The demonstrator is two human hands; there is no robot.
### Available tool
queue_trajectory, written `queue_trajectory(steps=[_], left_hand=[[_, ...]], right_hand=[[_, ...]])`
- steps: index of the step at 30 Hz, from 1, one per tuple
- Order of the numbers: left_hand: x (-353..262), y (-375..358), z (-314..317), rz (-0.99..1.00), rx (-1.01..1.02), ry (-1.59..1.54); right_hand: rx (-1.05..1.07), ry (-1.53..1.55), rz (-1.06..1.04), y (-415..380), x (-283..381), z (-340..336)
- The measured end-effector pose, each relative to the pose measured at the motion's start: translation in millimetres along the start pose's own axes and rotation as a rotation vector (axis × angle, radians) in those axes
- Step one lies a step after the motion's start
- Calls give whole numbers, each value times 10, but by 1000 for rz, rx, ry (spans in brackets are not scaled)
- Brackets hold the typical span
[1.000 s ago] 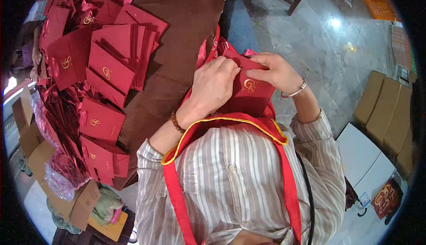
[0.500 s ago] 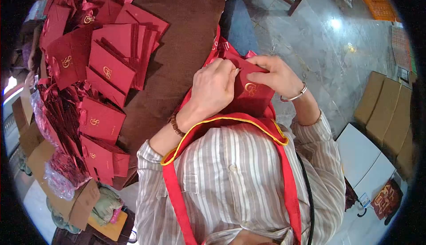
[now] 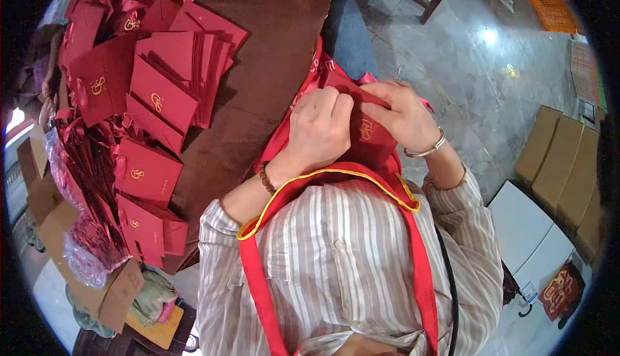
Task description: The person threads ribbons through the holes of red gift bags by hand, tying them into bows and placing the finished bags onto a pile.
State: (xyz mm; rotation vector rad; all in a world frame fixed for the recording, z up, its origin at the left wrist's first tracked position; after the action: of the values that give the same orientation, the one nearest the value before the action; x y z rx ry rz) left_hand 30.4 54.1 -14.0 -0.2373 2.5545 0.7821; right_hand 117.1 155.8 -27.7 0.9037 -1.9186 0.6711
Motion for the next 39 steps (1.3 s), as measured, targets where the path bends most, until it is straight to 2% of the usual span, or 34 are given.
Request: queue_trajectory(steps=[2,5,9,12,21,23,39], left_hand=[[-30,-21,-7,78,-58,0],[-29,-36,-47,92,-131,-69],[-28,4,-61,49,-62,-68],[1,67,-85,-50,-36,-117],[138,87,-191,-273,88,-261],[176,87,-179,-396,57,-400],[-11,33,-79,-101,-98,-100]], right_hand=[[3,23,7,-12,-37,6],[-8,57,23,-30,-59,20],[28,-16,96,-58,59,24],[65,92,152,-44,-35,56],[74,130,185,-51,-65,54],[80,149,183,-43,-23,47],[43,84,178,-81,-27,46]])
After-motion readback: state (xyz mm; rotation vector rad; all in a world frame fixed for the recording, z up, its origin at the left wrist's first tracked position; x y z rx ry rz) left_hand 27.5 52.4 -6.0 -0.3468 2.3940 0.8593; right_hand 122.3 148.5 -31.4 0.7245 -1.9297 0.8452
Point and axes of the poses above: each hand's wrist, its own y-axis towards the middle knuckle, its own z-axis out of the palm, x = y × z, the point moved 6 cm from there along y, towards the middle knuckle, and after that the axes turned 10 degrees about -x, right-handed, at the moved point
